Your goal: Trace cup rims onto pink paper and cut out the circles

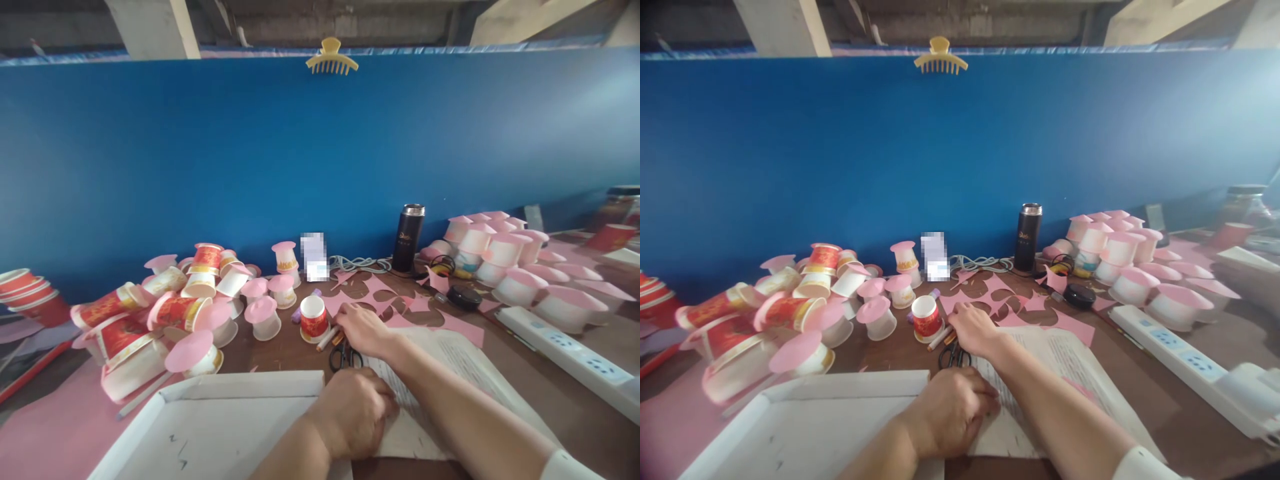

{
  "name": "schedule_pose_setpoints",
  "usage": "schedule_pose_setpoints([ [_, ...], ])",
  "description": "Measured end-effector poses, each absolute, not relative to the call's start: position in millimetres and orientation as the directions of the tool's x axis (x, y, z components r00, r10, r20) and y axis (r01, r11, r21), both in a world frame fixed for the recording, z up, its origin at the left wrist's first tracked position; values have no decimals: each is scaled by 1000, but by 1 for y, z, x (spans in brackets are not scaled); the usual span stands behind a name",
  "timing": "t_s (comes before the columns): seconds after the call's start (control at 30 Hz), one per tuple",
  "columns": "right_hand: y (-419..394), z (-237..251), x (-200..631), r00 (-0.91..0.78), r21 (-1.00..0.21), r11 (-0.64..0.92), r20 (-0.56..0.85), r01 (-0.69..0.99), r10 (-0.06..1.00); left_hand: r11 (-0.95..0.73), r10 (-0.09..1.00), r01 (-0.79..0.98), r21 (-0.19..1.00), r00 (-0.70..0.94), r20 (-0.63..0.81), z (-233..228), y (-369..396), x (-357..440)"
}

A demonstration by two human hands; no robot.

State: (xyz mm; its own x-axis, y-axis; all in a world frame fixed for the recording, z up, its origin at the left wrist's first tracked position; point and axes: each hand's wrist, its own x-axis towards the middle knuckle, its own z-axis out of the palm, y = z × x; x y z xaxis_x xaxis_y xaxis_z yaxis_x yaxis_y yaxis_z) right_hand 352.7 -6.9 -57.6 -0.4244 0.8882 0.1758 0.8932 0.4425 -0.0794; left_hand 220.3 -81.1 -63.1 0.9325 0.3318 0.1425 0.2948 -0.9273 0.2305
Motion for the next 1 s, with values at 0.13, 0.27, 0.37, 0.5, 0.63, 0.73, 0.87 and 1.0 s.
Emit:
schedule_pose_setpoints([
  [0.13,-7,-57,353,-427,-76,448,199,891,882,-922,347,305,239,925,158,-63,-81,220],
  [0.27,-9,-54,354,-402,-88,429,225,899,888,-921,348,302,245,922,170,-64,-81,220],
  [0.37,-9,-49,357,-261,-138,316,313,939,913,-922,347,299,246,921,179,-66,-81,220],
  [0.5,-1,-38,358,-60,-240,168,403,956,913,-926,332,284,250,926,177,-67,-79,221],
  [0.63,19,-20,357,-77,-236,179,387,955,919,-918,348,302,256,924,159,-63,-80,221],
  [0.73,38,-9,358,-87,-186,167,375,968,923,-913,359,318,256,923,136,-61,-80,220],
  [0.87,60,-11,355,-68,-144,134,394,980,916,-918,345,305,252,929,133,-61,-80,221],
  [1.0,76,-32,349,-47,-166,118,380,979,924,-920,350,310,242,925,148,-65,-79,222],
])
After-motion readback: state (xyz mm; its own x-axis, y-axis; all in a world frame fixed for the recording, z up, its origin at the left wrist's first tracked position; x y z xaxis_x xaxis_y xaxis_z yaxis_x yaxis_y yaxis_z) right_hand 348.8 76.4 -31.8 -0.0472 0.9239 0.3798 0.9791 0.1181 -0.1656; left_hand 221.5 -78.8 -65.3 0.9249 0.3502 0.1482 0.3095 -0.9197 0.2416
